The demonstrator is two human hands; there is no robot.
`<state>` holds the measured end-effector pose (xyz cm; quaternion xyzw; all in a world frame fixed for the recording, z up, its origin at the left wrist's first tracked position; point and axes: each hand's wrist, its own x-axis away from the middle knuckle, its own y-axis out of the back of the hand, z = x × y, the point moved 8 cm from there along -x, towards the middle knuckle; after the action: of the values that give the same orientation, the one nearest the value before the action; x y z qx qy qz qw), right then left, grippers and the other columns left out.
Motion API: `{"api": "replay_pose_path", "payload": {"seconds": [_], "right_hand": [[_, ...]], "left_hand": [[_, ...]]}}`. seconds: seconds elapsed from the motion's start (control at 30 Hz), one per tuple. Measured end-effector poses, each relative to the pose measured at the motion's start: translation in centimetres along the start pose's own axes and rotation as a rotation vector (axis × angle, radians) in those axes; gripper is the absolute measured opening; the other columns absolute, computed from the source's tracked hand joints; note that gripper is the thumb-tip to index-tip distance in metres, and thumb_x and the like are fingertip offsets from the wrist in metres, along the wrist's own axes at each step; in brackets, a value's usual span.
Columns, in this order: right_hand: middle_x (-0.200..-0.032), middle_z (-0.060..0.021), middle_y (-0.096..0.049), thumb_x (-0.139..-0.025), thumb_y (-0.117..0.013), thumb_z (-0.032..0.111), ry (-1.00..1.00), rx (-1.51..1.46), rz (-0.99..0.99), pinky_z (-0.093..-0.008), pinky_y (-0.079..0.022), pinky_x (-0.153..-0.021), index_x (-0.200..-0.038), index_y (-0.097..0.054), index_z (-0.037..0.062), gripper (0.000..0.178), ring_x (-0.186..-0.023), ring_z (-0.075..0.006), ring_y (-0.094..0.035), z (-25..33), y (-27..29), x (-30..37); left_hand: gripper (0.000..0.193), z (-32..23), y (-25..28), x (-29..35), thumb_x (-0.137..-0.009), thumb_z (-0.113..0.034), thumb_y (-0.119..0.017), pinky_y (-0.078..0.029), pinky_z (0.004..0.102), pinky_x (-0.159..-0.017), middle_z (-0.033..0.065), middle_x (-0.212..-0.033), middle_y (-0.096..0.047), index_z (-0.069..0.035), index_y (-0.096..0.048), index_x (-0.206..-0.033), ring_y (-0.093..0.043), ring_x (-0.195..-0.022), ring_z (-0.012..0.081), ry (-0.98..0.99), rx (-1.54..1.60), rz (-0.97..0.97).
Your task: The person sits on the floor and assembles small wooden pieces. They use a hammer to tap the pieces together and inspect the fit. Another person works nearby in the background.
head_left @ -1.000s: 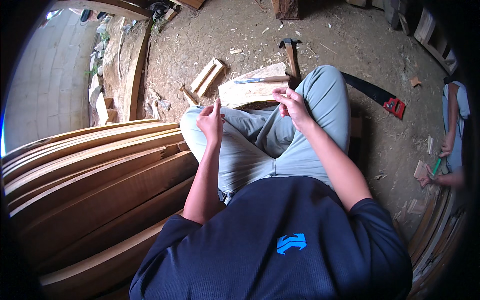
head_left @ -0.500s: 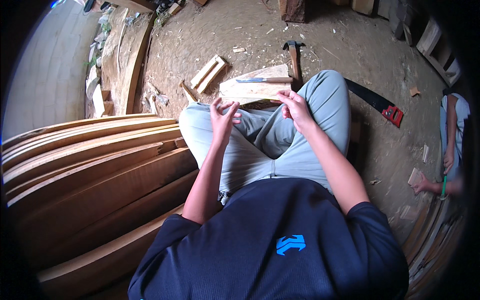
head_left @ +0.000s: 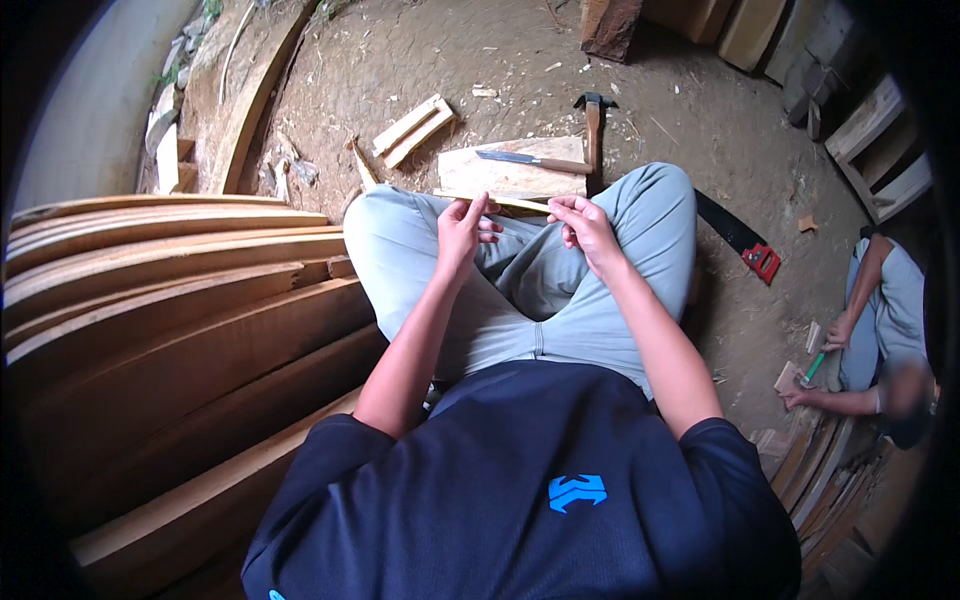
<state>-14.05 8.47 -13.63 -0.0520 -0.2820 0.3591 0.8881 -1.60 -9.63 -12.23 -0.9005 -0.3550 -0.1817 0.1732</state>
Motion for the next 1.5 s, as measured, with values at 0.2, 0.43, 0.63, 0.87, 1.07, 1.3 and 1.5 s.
{"api": "replay_pose_path", "payload": {"seconds": [0.2,0.43,0.63,0.87,1.07,1.3,1.5], "right_hand": [[-0.088,-0.0004,-0.063,-0.095,-0.067,0.028,0.007,0.013,-0.037,-0.0187,-0.042,-0.051,-0.109,-0.062,0.0073,0.026,-0.059,-0.0018,-0.051,-0.3,0.1,-0.3],[-0.09,-0.0016,-0.059,-0.099,-0.061,0.035,0.034,-0.053,-0.106,-0.0197,-0.043,-0.05,-0.111,-0.057,0.0086,0.029,-0.06,-0.0035,-0.052,-0.3,0.7,-0.3],[-0.09,-0.0022,-0.059,-0.099,-0.061,0.034,0.043,-0.04,-0.103,-0.0196,-0.043,-0.049,-0.111,-0.057,0.0089,0.028,-0.06,-0.0038,-0.052,-0.3,0.7,0.0],[-0.083,-0.0017,-0.061,-0.097,-0.064,0.029,0.049,-0.007,-0.098,-0.0203,-0.043,-0.047,-0.108,-0.057,0.0065,0.026,-0.056,-0.0041,-0.052,-0.8,0.8,-0.2],[-0.08,-0.0023,-0.062,-0.093,-0.069,0.021,0.129,0.194,-0.035,-0.0202,-0.043,-0.044,-0.107,-0.057,0.0045,0.025,-0.054,-0.0042,-0.052,-0.8,-0.3,-0.3],[-0.083,-0.0039,-0.065,-0.092,-0.07,0.019,0.136,0.24,-0.011,-0.0189,-0.042,-0.043,-0.108,-0.057,0.0058,0.025,-0.052,-0.0033,-0.051,-1.3,-0.5,-0.4],[-0.081,-0.0037,-0.068,-0.091,-0.072,0.023,0.136,0.278,0.031,-0.0177,-0.04,-0.042,-0.107,-0.058,0.0089,0.025,-0.053,-0.0024,-0.051,-1.4,-1.1,-0.4]], "left_hand": [[0.035,0.2,0.8,-0.1,-0.096,-0.029,-0.067,-0.054,0.0252,-0.051,0.0129,-0.095,-0.069,0.004,-0.061,-0.108,-0.067,-0.062,0.0161,-0.012,0.054,0.027],[0.036,0.5,0.0,-0.3,-0.093,-0.029,-0.07,-0.053,0.0242,-0.051,0.0134,-0.094,-0.069,0.004,-0.063,-0.106,-0.067,-0.062,0.0159,-0.031,0.012,0.117],[0.037,0.8,0.0,-0.6,-0.093,-0.031,-0.071,-0.051,0.0232,-0.045,0.0129,-0.089,-0.07,0.004,-0.064,-0.104,-0.065,-0.056,0.0137,-0.016,0.016,0.092],[0.044,1.4,0.0,-1.1,-0.097,-0.033,-0.064,-0.054,0.025,-0.048,0.0189,-0.102,-0.069,0.007,-0.059,-0.114,-0.067,-0.06,0.0164,-0.049,0.013,0.131],[0.04,1.5,0.4,-1.1,-0.097,-0.029,-0.063,-0.053,0.0249,-0.047,0.0195,-0.103,-0.068,0.008,-0.058,-0.113,-0.068,-0.06,0.0174,-0.044,0.035,0.094],[0.036,1.2,-0.1,-0.8,-0.093,-0.024,-0.069,-0.053,0.0231,-0.049,0.0135,-0.099,-0.071,0.007,-0.062,-0.111,-0.067,-0.061,0.0137,-0.051,-0.041,0.119],[0.032,1.8,-0.6,-1.1,-0.092,-0.022,-0.072,-0.049,0.0197,-0.048,0.0097,-0.092,-0.072,0.005,-0.066,-0.108,-0.064,-0.06,0.0097,-0.071,-0.106,0.156]]}}
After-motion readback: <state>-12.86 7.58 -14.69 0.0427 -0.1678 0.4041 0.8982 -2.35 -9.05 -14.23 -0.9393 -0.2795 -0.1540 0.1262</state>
